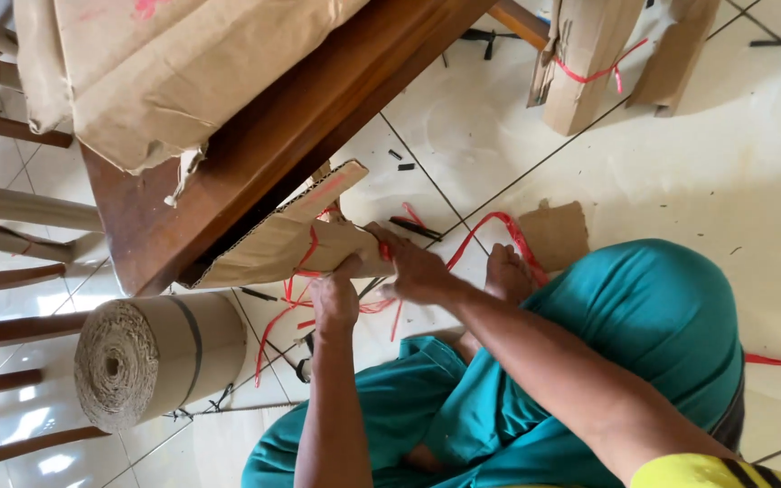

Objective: The person sits on the floor and ties red plastic cord around the legs of a wooden stool that are wrapped in cardboard. They wrap the cord around each leg and tie knots to secure the cardboard in place.

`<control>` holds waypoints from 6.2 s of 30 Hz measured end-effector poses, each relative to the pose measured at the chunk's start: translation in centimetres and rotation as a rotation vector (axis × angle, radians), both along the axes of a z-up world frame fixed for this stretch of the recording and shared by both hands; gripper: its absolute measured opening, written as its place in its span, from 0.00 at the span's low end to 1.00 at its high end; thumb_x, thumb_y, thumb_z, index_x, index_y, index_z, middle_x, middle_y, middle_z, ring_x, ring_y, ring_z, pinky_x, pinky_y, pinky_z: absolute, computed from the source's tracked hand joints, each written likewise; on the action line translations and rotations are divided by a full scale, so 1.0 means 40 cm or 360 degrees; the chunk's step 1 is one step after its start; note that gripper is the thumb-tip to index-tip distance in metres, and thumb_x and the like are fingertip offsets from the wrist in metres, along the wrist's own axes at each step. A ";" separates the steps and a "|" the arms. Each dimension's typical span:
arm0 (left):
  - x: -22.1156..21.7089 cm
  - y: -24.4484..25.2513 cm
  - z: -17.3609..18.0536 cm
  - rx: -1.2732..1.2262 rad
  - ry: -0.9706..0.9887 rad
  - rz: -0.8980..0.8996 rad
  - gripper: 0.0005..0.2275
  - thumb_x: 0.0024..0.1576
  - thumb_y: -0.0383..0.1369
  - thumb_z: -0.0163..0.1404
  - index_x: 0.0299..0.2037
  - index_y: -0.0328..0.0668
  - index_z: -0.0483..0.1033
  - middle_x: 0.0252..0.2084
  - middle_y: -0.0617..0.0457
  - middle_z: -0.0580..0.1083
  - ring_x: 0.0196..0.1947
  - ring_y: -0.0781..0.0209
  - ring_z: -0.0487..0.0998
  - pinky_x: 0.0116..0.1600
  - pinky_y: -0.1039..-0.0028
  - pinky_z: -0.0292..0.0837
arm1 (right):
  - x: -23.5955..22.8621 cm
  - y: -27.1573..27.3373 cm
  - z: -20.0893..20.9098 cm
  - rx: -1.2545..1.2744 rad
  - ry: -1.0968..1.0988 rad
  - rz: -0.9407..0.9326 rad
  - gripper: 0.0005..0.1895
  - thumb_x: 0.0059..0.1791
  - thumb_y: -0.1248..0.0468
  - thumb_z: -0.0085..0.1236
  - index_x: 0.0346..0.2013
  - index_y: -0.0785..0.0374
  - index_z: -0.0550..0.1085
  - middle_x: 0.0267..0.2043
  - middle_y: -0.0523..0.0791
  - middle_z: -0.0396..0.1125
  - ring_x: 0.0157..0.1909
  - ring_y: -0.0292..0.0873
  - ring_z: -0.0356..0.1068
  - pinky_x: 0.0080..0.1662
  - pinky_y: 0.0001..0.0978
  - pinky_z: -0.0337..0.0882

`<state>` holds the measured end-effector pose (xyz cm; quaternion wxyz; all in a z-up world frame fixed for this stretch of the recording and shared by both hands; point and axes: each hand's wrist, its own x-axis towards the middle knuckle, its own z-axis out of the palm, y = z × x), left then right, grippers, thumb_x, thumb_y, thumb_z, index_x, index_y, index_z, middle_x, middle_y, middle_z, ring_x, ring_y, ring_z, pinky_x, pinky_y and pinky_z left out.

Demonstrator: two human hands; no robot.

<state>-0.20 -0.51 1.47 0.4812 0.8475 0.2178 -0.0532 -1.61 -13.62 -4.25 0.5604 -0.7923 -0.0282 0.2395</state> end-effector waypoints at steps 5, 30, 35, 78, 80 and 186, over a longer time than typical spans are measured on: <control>0.018 0.017 -0.037 -0.0194 -0.0102 0.0133 0.24 0.40 0.31 0.68 0.51 0.46 0.83 0.48 0.50 0.81 0.54 0.60 0.79 0.62 0.58 0.69 | 0.041 0.134 -0.232 0.0152 -0.0073 -0.0317 0.48 0.38 0.57 0.74 0.69 0.47 0.60 0.62 0.50 0.66 0.66 0.58 0.66 0.65 0.54 0.66; 0.015 0.130 -0.208 -0.1624 -0.0811 -0.0044 0.42 0.36 0.18 0.43 0.71 0.37 0.61 0.64 0.48 0.71 0.62 0.48 0.71 0.63 0.58 0.72 | 0.092 -0.097 -0.030 0.0433 0.0055 -0.1248 0.07 0.43 0.60 0.57 0.21 0.51 0.72 0.13 0.40 0.61 0.15 0.34 0.59 0.22 0.25 0.52; -0.085 0.102 -0.323 -0.1373 -0.0848 0.0766 0.23 0.50 0.23 0.40 0.59 0.36 0.68 0.63 0.39 0.68 0.65 0.41 0.67 0.70 0.51 0.64 | 0.003 0.052 -0.077 0.0460 0.0033 -0.0619 0.20 0.46 0.68 0.51 0.52 0.57 0.80 0.44 0.50 0.77 0.50 0.49 0.74 0.53 0.40 0.68; -0.048 0.147 -0.205 -0.0642 -0.0041 -0.0163 0.32 0.43 0.25 0.61 0.62 0.27 0.69 0.59 0.28 0.72 0.65 0.31 0.68 0.73 0.47 0.60 | 0.089 -0.155 -0.179 -0.0917 -0.1063 -0.0117 0.17 0.48 0.70 0.54 0.53 0.66 0.75 0.59 0.56 0.69 0.67 0.60 0.62 0.69 0.48 0.58; -0.041 0.156 -0.317 -0.0620 -0.0080 -0.0165 0.34 0.42 0.27 0.62 0.64 0.34 0.68 0.60 0.33 0.73 0.65 0.35 0.69 0.73 0.50 0.62 | 0.026 -0.049 -0.222 -0.1083 -0.0965 0.0168 0.28 0.44 0.64 0.63 0.59 0.58 0.71 0.64 0.54 0.65 0.68 0.61 0.60 0.66 0.60 0.59; -0.080 0.126 -0.359 0.0438 0.0270 -0.0365 0.18 0.63 0.47 0.45 0.36 0.37 0.74 0.33 0.36 0.78 0.45 0.31 0.79 0.52 0.43 0.74 | -0.045 0.120 -0.259 -0.0840 -0.0421 0.0003 0.11 0.56 0.60 0.40 0.39 0.60 0.71 0.26 0.56 0.73 0.34 0.62 0.78 0.31 0.58 0.76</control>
